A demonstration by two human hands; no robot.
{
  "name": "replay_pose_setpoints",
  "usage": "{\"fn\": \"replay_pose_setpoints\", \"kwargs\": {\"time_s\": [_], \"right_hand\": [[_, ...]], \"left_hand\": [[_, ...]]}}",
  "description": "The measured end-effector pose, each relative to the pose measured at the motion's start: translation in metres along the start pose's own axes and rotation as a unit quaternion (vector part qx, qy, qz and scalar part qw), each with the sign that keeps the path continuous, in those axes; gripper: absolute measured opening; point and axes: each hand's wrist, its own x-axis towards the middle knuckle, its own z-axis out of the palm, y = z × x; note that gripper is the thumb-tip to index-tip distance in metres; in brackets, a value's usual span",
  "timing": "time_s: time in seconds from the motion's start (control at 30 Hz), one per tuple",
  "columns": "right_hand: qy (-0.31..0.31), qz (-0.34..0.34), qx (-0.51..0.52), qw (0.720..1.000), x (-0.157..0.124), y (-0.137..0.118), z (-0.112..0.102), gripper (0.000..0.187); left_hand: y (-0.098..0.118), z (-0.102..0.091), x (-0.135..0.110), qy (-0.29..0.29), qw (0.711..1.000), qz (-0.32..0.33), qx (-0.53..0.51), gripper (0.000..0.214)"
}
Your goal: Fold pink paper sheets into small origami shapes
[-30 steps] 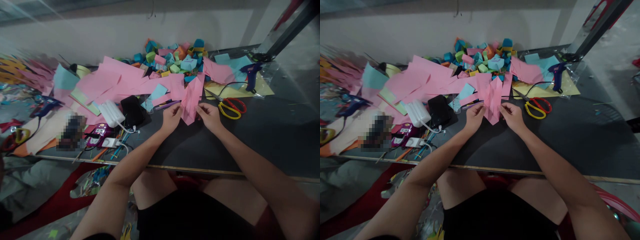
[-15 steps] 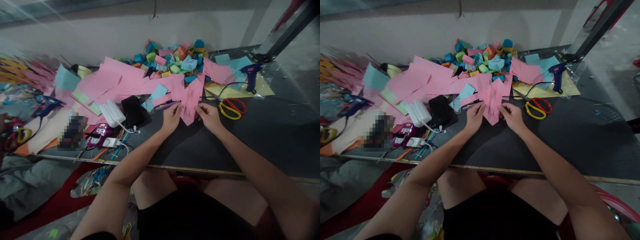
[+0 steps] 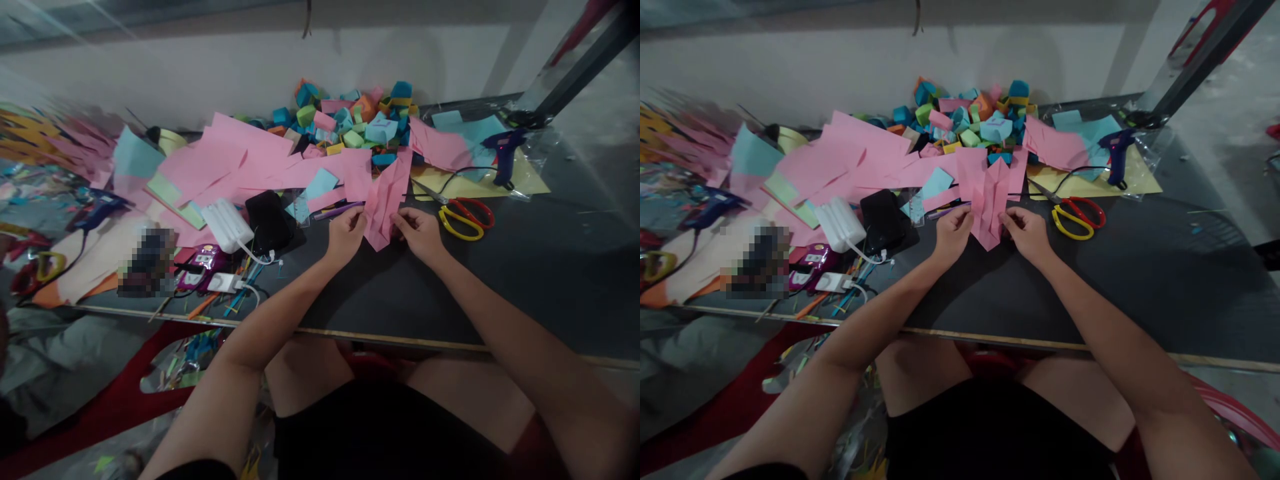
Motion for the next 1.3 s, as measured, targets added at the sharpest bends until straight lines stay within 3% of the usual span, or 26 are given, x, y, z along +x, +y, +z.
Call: {"fn": "replay_pose_setpoints", "kwargs": {"time_s": [0.27,0.43,0.63,1.0,1.17,1.3], "right_hand": [[-0.001,-0.005,0.000,1.000,-0.002,-0.001,0.000,0.059],[0.003,-0.003,0.014,1.000,-0.001,-0.002,0.000,0.060],[0.003,-0.004,0.013,1.000,-0.001,-0.002,0.000,0.059],[0.008,-0.013,0.003,1.000,-0.001,0.003,-0.002,0.045],[0.008,-0.021,-0.012,1.000,-0.001,0.002,0.000,0.044],[0.004,-0.020,-0.011,1.000,-0.001,0.004,0.000,0.047]], "left_hand": [[0.002,-0.003,0.001,-0.018,1.000,-0.013,-0.015,0.023],[0.005,-0.002,0.000,0.019,1.000,0.012,0.006,0.054],[0.003,-0.003,0.001,0.001,1.000,0.009,-0.019,0.060],[-0.006,0.000,0.001,0.000,0.998,-0.022,-0.053,0.029],[-0.018,-0.001,0.006,0.016,0.999,-0.036,0.010,0.023],[-0.022,-0.003,0.009,0.015,1.000,-0.015,-0.006,0.024]]}}
